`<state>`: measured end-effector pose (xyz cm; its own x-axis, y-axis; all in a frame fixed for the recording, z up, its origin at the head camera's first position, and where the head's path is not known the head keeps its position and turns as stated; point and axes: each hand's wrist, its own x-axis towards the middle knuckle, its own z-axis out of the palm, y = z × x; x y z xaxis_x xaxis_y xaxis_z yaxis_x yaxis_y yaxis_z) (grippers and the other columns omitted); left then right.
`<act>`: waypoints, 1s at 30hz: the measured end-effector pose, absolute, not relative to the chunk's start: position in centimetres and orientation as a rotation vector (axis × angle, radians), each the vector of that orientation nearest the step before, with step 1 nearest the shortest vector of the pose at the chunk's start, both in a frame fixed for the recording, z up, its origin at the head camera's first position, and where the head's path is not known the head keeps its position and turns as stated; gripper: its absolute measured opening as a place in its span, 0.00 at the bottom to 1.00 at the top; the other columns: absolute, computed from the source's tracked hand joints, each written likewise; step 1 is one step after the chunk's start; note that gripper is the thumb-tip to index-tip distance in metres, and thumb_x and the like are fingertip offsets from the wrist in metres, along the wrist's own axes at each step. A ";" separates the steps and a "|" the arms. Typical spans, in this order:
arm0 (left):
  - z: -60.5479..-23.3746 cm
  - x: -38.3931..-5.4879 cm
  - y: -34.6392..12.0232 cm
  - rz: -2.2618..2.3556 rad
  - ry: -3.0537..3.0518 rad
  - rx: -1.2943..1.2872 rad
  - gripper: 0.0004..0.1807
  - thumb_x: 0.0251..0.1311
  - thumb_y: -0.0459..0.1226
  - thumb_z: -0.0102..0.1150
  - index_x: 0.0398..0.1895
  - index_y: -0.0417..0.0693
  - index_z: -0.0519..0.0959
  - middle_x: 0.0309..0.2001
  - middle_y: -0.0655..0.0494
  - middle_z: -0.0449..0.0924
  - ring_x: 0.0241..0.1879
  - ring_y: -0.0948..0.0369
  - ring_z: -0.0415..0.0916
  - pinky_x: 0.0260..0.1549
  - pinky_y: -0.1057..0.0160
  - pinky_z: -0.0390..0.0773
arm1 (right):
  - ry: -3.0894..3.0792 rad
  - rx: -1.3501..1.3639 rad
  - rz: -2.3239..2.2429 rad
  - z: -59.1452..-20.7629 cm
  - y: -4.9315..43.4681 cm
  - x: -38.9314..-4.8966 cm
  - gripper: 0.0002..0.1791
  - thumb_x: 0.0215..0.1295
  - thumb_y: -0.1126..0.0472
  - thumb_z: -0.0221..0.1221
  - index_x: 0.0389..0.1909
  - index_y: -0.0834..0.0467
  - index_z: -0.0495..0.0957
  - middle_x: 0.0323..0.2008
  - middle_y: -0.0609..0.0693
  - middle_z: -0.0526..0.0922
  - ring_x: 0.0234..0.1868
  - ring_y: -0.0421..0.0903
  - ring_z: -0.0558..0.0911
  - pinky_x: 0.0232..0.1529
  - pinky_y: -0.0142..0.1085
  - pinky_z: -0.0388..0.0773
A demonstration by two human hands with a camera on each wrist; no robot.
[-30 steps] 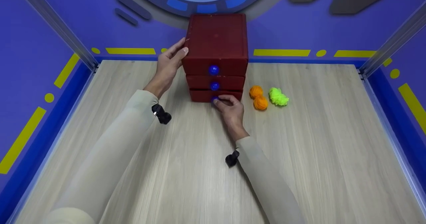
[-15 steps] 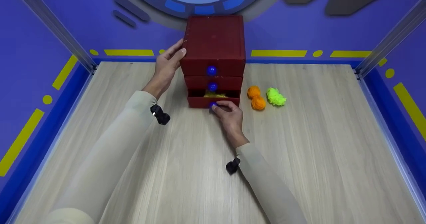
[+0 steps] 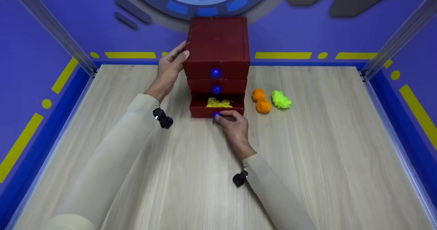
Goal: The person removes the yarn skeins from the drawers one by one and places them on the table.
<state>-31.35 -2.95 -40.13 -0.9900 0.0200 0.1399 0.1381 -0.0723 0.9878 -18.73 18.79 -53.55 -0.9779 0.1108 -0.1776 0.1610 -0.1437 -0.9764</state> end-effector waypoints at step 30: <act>-40.0 -31.3 -3.1 -2.224 -2.109 -0.194 0.29 0.76 0.43 0.64 0.78 0.51 0.73 0.77 0.57 0.69 0.74 0.68 0.64 0.65 0.74 0.69 | 2.071 0.325 -2.294 -53.2 19.1 -16.6 0.14 0.66 0.69 0.73 0.51 0.67 0.86 0.43 0.56 0.90 0.41 0.48 0.90 0.47 0.41 0.88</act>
